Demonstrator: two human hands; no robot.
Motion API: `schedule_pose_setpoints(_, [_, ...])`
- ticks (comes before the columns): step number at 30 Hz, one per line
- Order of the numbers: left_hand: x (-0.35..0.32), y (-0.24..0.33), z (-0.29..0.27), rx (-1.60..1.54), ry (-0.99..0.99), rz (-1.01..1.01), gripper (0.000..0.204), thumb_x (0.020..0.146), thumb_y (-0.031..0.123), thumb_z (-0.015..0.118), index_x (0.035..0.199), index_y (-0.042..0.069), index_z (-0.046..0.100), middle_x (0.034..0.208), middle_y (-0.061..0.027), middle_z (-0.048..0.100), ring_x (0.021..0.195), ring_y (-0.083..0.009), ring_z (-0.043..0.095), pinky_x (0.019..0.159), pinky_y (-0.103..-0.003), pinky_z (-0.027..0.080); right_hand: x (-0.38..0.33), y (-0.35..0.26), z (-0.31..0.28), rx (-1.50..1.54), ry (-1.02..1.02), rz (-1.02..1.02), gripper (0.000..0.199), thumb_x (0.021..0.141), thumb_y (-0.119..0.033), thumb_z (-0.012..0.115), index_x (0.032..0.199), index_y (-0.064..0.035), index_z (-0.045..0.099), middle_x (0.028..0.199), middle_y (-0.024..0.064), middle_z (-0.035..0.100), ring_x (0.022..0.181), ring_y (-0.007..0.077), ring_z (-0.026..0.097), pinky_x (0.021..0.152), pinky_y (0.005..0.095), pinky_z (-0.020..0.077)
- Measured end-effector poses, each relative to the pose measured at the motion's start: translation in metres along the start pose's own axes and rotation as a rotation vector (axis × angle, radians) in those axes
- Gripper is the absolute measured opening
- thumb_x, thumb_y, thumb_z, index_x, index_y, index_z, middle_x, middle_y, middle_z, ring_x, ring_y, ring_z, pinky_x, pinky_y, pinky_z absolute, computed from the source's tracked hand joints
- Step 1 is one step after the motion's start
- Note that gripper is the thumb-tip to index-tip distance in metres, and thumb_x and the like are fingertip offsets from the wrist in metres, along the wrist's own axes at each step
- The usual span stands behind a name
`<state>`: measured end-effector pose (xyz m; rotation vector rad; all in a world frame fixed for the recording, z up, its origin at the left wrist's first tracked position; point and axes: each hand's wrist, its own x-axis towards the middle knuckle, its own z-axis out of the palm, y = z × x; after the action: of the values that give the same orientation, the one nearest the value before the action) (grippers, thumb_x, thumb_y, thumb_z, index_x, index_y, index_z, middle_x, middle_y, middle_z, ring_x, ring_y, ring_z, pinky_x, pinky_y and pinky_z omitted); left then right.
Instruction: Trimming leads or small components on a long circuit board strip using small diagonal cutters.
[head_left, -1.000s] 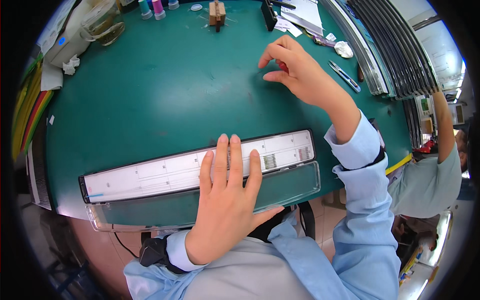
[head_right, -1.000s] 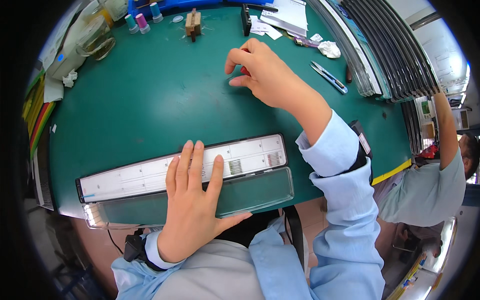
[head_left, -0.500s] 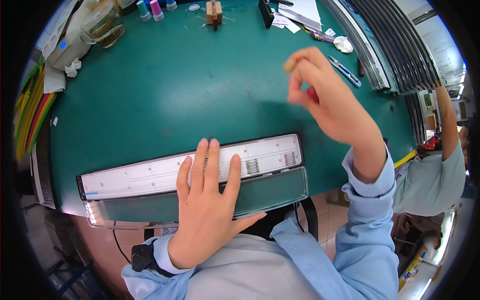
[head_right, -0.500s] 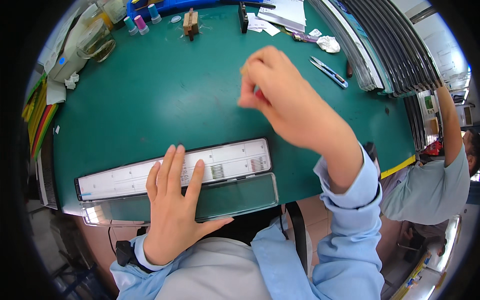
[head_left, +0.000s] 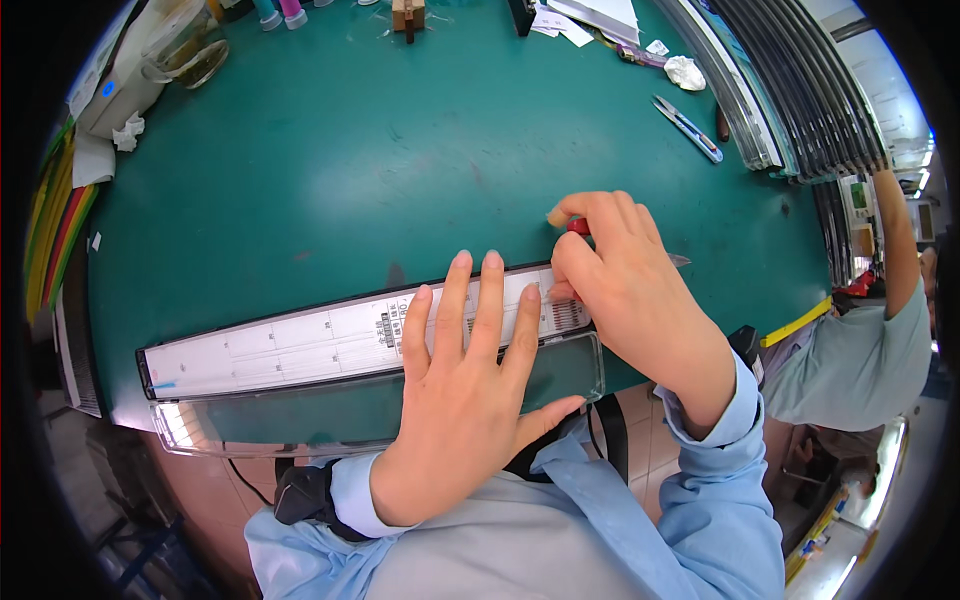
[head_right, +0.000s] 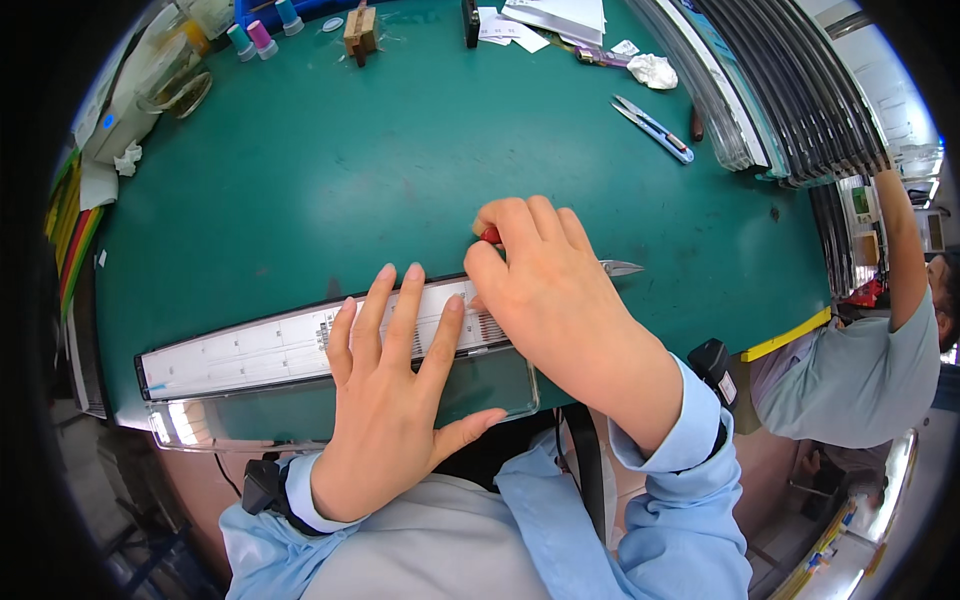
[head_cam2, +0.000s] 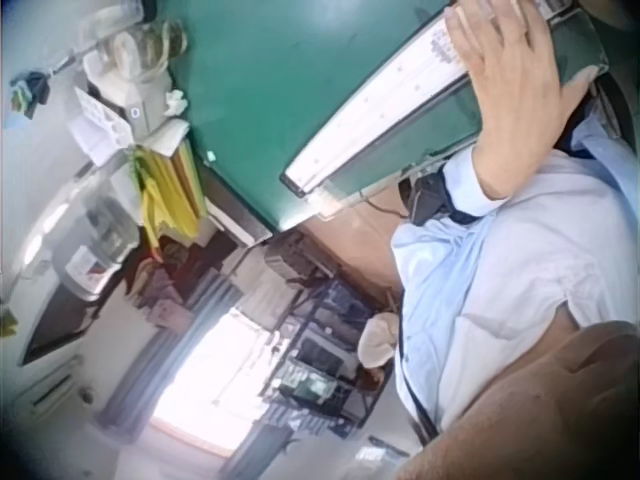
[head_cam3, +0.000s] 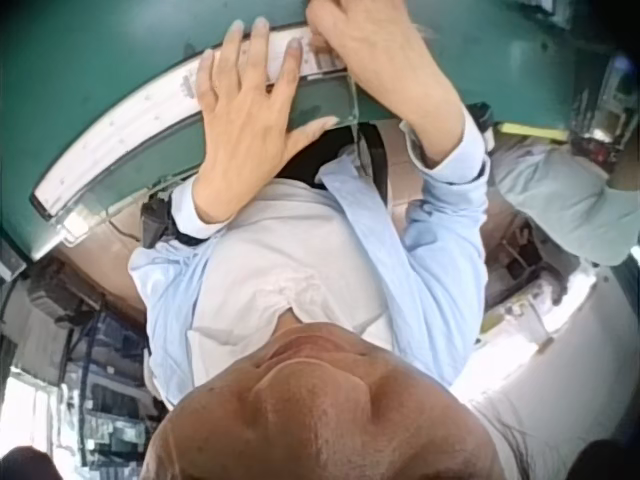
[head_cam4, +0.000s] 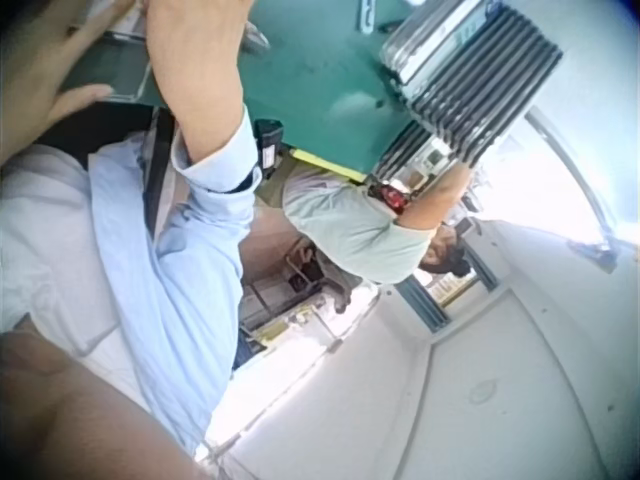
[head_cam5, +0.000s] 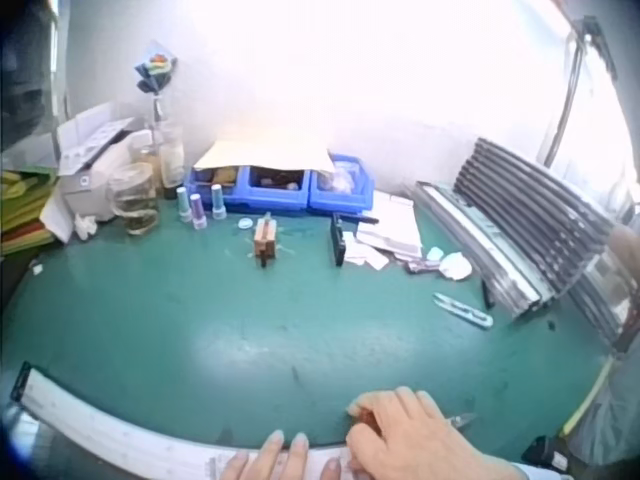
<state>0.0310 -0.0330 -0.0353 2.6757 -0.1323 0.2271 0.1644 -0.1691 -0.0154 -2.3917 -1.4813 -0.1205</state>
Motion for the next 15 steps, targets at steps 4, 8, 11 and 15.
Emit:
schedule_pose_setpoints(4, [0.001,0.002,0.0,0.038,-0.047,-0.021,0.081,0.071,0.054,0.072,0.134,0.006,0.051,0.143,-0.029,0.034,0.132,-0.0468,0.03,0.106,-0.058,0.019,0.002,-0.001,-0.019,0.274,0.204,0.111,0.021,0.076,0.003,0.067,0.089,-0.0028,0.052,0.109,0.0137,0.053,0.089,0.0276,0.052,0.072,0.0354,0.0449])
schedule_pose_setpoints(8, [0.004,0.006,-0.004,0.076,-0.083,-0.022,0.086,0.069,0.06,0.07,0.136,0.009,0.05,0.142,-0.0287,0.034,0.132,-0.0461,0.03,0.107,-0.057,0.018,-0.004,0.014,-0.014,0.684,0.62,0.138,0.007,0.096,-0.013,0.054,0.097,-0.0064,0.051,0.105,0.0125,0.051,0.08,0.0228,0.052,0.065,0.0324,0.0464])
schedule_pose_setpoints(11, [0.005,0.006,-0.005,0.09,-0.105,-0.036,0.089,0.068,0.063,0.07,0.136,0.01,0.05,0.142,-0.0288,0.034,0.132,-0.046,0.031,0.107,-0.057,0.018,-0.005,0.015,0.001,0.853,0.822,-0.01,0.033,0.104,-0.039,0.034,0.103,-0.0088,0.048,0.101,0.0127,0.048,0.074,0.0203,0.052,0.059,0.0316,0.0476])
schedule_pose_setpoints(15, [0.006,0.006,-0.005,0.108,-0.129,-0.045,0.092,0.067,0.069,0.066,0.136,0.011,0.05,0.142,-0.0287,0.035,0.131,-0.046,0.032,0.107,-0.057,0.018,-0.004,0.009,0.008,0.956,0.775,-0.088,0.057,0.098,-0.058,0.023,0.109,-0.0076,0.048,0.101,0.0166,0.047,0.08,0.023,0.056,0.061,0.0349,0.0539])
